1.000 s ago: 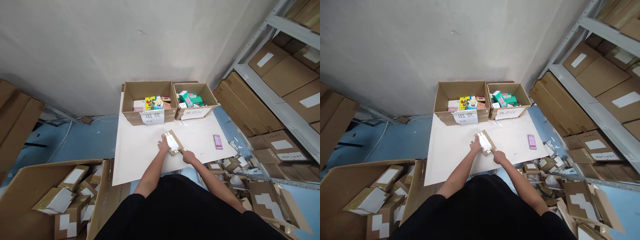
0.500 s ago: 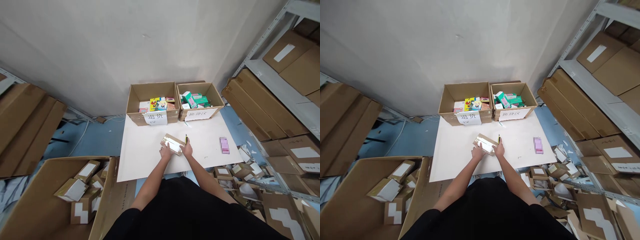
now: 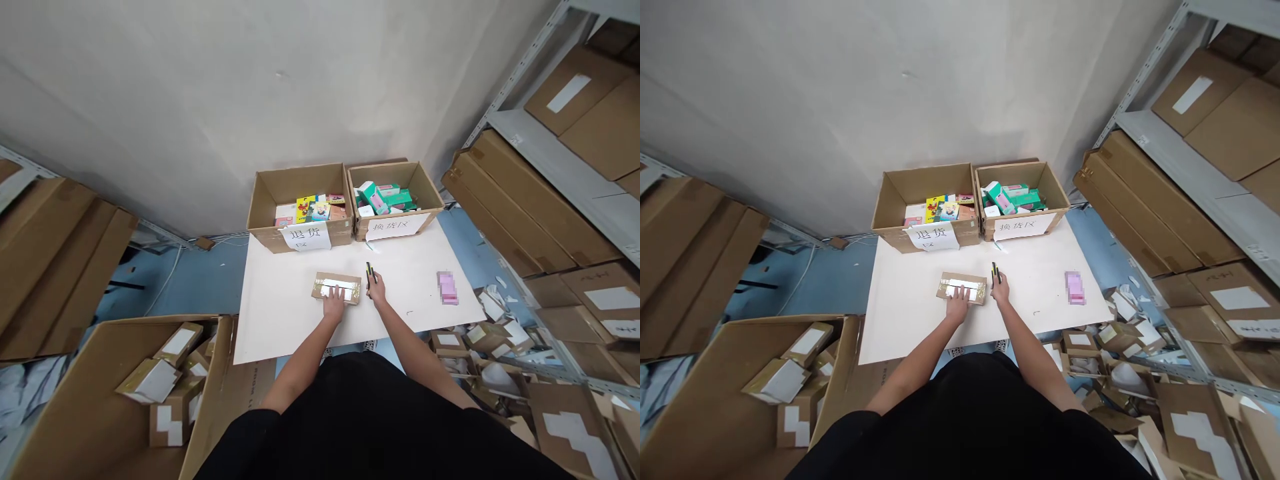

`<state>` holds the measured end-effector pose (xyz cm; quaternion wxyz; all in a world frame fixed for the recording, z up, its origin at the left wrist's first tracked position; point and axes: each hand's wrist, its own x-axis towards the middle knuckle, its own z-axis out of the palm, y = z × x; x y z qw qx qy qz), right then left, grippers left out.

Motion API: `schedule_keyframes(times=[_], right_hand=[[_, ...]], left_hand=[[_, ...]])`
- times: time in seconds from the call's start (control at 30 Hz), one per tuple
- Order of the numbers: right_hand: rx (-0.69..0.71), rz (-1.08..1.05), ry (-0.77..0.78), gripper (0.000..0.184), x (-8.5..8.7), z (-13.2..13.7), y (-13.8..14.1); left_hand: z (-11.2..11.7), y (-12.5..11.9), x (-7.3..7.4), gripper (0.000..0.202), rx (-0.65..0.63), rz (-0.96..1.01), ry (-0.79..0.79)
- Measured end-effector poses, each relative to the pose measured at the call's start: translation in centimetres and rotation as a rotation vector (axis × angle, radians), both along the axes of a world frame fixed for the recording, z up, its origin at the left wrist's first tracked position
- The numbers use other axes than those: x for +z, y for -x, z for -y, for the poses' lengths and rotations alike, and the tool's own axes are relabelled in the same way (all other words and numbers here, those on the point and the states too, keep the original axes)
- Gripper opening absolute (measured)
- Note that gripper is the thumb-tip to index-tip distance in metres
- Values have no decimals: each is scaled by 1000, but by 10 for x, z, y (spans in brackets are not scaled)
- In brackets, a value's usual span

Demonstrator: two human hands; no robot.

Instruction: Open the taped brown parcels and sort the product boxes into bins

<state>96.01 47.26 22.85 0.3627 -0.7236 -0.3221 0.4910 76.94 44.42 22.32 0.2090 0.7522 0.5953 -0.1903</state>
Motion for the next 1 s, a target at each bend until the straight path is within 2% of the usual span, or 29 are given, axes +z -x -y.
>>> schedule_keyframes(times=[0.1,0.2,0.27,0.33,0.4,0.53,0.7,0.83,1.0], right_hand=[[-117,-221,-15,45,-3,26,-15],[-63,-346,65,34,-6,47,-22],[-31,-363,139,30,-9,54,-22],[-3,-334,194,26,-11,55,-21],[37,-276,225,28,-12,51,-20],[113,-174,248,37,-12,37,-17],[225,-81,253,37,-8,25,-10],[302,3,237,33,-4,31,-8],[409,61,253,31,2,53,-16]], left_hand=[[2,-2,-4,66,3,-9,-60],[-5,0,2,69,2,35,-123],[-11,2,8,78,17,76,-177],[-17,4,11,85,27,97,-220],[-21,7,11,82,8,103,-217],[-23,15,2,73,-56,100,-113],[-24,19,-8,71,-90,87,-96],[-26,15,-8,71,-85,62,-83],[-22,11,-5,70,-76,55,-85]])
